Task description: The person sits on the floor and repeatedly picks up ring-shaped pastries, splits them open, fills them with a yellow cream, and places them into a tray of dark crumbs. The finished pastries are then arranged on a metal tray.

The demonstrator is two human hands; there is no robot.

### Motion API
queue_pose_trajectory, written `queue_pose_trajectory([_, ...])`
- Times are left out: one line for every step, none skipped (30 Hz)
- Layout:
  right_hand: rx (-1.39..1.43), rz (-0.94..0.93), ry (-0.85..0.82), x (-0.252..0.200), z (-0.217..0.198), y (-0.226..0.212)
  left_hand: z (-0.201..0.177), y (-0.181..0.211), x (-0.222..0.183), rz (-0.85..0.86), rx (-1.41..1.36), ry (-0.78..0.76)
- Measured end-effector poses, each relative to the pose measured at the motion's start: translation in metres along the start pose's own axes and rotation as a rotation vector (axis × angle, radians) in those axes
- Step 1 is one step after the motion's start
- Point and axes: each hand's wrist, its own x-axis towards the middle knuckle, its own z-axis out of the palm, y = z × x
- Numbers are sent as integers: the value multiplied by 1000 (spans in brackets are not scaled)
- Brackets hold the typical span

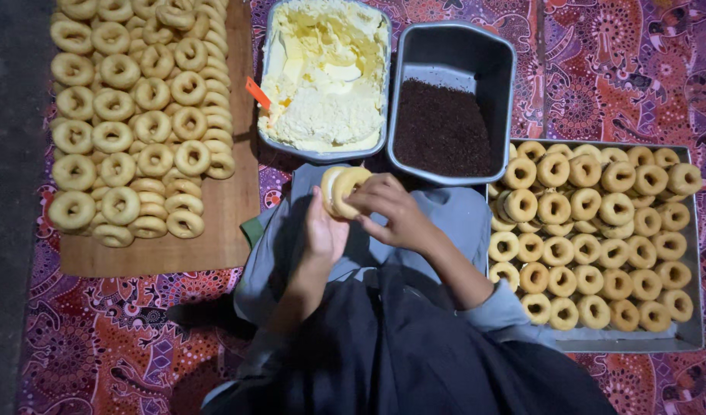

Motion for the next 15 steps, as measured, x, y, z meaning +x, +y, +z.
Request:
queue_pose_trajectory([-32,19,18,7,-2,0,-1,4,0,-15,11,25])
queue_pose_trajectory([-64,39,37,15,-4,1,-2,9,0,-31,22,50])
queue_pose_trajectory([-98,58,53,21,-6,2,-3,11,2,-46,31,74])
queue_pose_trajectory([-77,23,64,26,-7,3,-4,12,3,-54,28,84])
queue_pose_trajectory([-55,-6,74,26,-6,3,-5,10,3,-67,25,96])
queue_pose_trajectory([-33,-35,84,25,-6,5,-7,8,4,-79,22,109])
queue_pose_trajectory([2,-46,16,21,-4,8,-9,7,5,-92,-2,120])
queue_pose_trajectory([37,-57,-51,15,-2,13,-11,5,7,-104,-26,131])
queue_pose_trajectory([71,-65,-115,7,0,22,-14,4,10,-121,-48,140])
queue_pose_trajectory([44,-19,-90,-2,2,36,-17,3,14,-94,-41,130])
queue_pose_trajectory([18,29,-65,-11,-2,57,-19,2,19,-69,-32,122])
queue_pose_trajectory([-9,77,-40,-20,-7,82,-20,-1,24,-44,-24,113])
queue_pose_trajectory([-166,192,71,-28,-12,113,-21,-7,30,-88,-13,72])
queue_pose_trajectory([-325,306,180,-35,-20,146,-21,-14,37,-131,-3,31])
queue_pose_trajectory([-396,423,252,-47,-30,177,-20,-24,47,-176,9,-11])
